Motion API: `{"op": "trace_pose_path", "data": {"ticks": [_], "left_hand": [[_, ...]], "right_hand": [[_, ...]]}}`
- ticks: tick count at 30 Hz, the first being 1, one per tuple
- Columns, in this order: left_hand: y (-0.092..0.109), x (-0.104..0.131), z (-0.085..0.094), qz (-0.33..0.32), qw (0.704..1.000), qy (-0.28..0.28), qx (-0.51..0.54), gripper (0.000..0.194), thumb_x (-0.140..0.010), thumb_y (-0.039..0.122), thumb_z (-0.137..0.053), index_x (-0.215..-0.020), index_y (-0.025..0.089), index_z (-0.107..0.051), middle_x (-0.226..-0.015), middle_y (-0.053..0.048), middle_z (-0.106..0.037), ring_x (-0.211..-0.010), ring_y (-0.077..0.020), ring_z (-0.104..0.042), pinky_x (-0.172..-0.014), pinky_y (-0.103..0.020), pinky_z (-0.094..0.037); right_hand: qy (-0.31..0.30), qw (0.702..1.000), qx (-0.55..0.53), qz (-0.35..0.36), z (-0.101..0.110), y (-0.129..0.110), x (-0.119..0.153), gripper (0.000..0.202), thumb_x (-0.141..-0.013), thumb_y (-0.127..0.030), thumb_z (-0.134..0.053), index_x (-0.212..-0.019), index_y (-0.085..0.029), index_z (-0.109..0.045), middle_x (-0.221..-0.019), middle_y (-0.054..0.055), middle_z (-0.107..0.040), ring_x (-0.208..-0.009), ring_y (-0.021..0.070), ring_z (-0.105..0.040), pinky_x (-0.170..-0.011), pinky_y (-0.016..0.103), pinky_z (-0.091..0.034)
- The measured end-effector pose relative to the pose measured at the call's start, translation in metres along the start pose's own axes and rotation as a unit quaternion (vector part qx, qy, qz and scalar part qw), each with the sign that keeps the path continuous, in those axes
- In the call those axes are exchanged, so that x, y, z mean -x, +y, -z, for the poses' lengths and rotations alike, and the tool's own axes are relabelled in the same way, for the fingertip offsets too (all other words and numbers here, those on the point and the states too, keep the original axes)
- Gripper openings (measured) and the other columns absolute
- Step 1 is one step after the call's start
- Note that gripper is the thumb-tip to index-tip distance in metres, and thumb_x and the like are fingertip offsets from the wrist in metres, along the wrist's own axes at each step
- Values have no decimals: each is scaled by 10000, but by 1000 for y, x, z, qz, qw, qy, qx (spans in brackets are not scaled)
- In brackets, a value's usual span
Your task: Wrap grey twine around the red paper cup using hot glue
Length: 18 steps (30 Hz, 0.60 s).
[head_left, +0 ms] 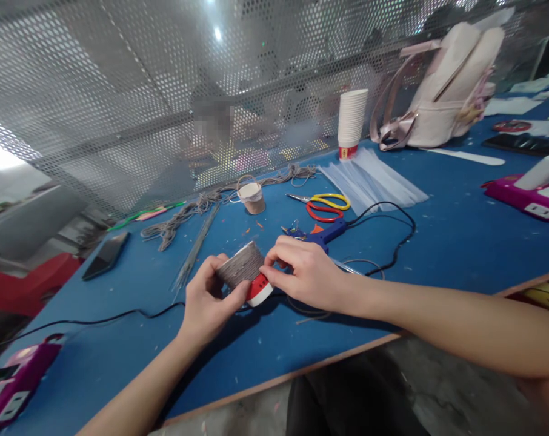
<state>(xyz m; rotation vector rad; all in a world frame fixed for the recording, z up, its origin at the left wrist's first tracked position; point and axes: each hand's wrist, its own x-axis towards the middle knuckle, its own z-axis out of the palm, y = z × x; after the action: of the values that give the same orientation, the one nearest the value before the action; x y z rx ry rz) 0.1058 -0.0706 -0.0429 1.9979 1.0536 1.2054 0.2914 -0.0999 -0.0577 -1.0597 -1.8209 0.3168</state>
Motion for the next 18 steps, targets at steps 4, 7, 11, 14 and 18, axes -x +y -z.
{"op": "trace_pose_path", "data": {"ticks": [4,7,11,14,18], "left_hand": [[-1,0,1,14,1000,-5,2,260,-631,291,-682,-643,201,-439,-645,37,-462,-591,-105,-441,-528,-210,-388],[-2,0,1,2,1000,-10,16,253,-642,276,-682,-644,201,-441,-639,42,-459,-579,-99,-431,-521,-206,-378],[-3,0,1,10,999,-13,30,261,-645,289,-695,-655,202,-450,-650,38,-467,-588,-105,-440,-534,-213,-387],[-9,1,3,25,998,-18,54,286,-663,343,-700,-664,203,-450,-670,29,-472,-609,-117,-445,-552,-228,-393],[-22,4,6,29,991,-16,126,271,-734,409,-647,-687,209,-472,-694,18,-461,-643,-133,-423,-581,-248,-384]], "right_hand": [[0,1000,0,-3,0,0,0,112,-864,-221,-603,-765,-169,-610,-735,-4,-569,-658,112,-506,-637,243,-364],[-2,1000,-11,-17,0,-1,0,116,-854,-222,-620,-752,-168,-609,-728,-9,-564,-656,110,-502,-628,244,-359],[-6,998,-47,-45,1,-2,-2,127,-845,-217,-631,-731,-168,-604,-712,-17,-554,-654,103,-494,-622,236,-367],[-19,991,-99,-88,3,-4,-5,151,-851,-219,-613,-712,-164,-589,-698,-22,-551,-639,96,-490,-618,233,-382],[-39,974,-160,-157,7,-6,-9,168,-859,-267,-587,-730,-161,-564,-685,-27,-535,-625,95,-482,-603,238,-393]]}}
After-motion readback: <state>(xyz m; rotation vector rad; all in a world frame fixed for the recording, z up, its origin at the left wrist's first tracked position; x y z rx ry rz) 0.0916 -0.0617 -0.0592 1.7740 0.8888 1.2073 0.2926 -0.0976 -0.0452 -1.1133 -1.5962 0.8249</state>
